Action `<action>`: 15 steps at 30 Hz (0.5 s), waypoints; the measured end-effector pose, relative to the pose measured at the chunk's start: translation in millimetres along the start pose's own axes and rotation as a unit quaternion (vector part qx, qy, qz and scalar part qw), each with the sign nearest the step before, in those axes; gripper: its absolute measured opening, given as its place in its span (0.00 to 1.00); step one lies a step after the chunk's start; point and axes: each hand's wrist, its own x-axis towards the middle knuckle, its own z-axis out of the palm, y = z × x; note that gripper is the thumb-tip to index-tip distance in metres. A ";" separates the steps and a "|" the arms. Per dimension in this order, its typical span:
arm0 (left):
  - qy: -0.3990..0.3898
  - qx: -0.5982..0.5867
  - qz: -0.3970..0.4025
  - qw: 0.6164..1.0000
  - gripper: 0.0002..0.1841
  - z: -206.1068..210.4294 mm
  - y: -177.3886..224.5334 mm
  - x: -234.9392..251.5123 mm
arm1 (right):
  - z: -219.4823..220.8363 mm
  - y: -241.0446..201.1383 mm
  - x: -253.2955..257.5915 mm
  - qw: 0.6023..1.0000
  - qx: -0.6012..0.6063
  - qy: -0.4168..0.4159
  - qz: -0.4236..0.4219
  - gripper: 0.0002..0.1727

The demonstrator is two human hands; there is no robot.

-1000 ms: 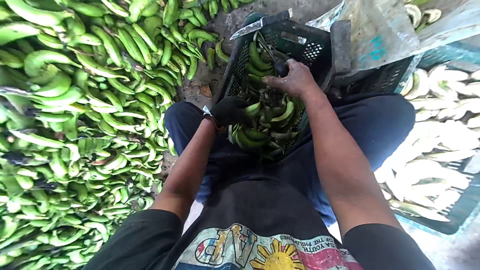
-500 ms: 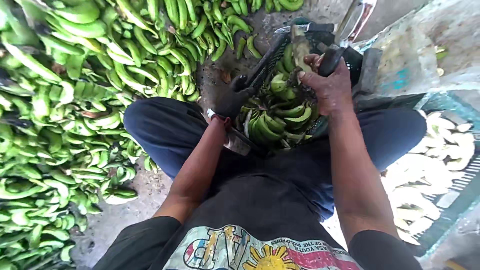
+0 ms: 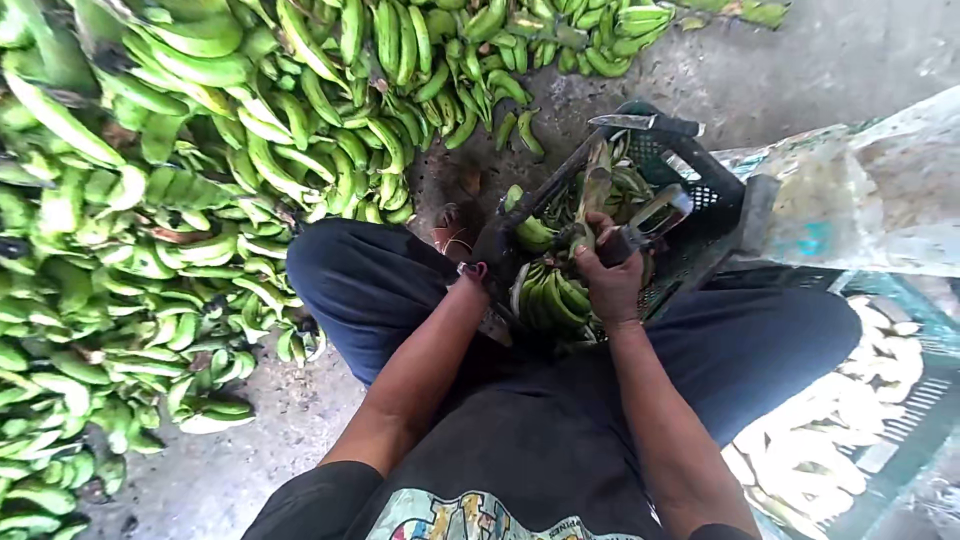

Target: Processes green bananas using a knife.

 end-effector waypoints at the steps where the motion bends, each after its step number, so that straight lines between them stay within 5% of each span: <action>1: 0.018 0.055 -0.002 0.998 0.28 0.8 0.2 5.8 | 1.0 0.9 -3.0 0.999 -0.035 -0.008 -0.004 0.19; 5: 0.021 0.153 0.079 0.985 0.38 8.4 5.6 35.0 | 11.7 5.1 -1.8 0.994 -0.099 0.044 0.016 0.27; 9: -0.054 0.251 0.149 0.955 0.41 27.5 19.4 53.8 | 6.0 -3.5 13.6 0.943 -0.183 0.123 0.248 0.36; 12: 0.002 0.378 0.217 0.900 0.40 8.5 10.1 75.9 | -3.7 -9.5 7.9 0.920 -0.184 0.069 0.338 0.31; 15: 0.103 0.273 0.189 0.938 0.41 -23.3 5.5 88.3 | 4.9 -24.0 -7.0 0.916 -0.138 -0.031 0.374 0.25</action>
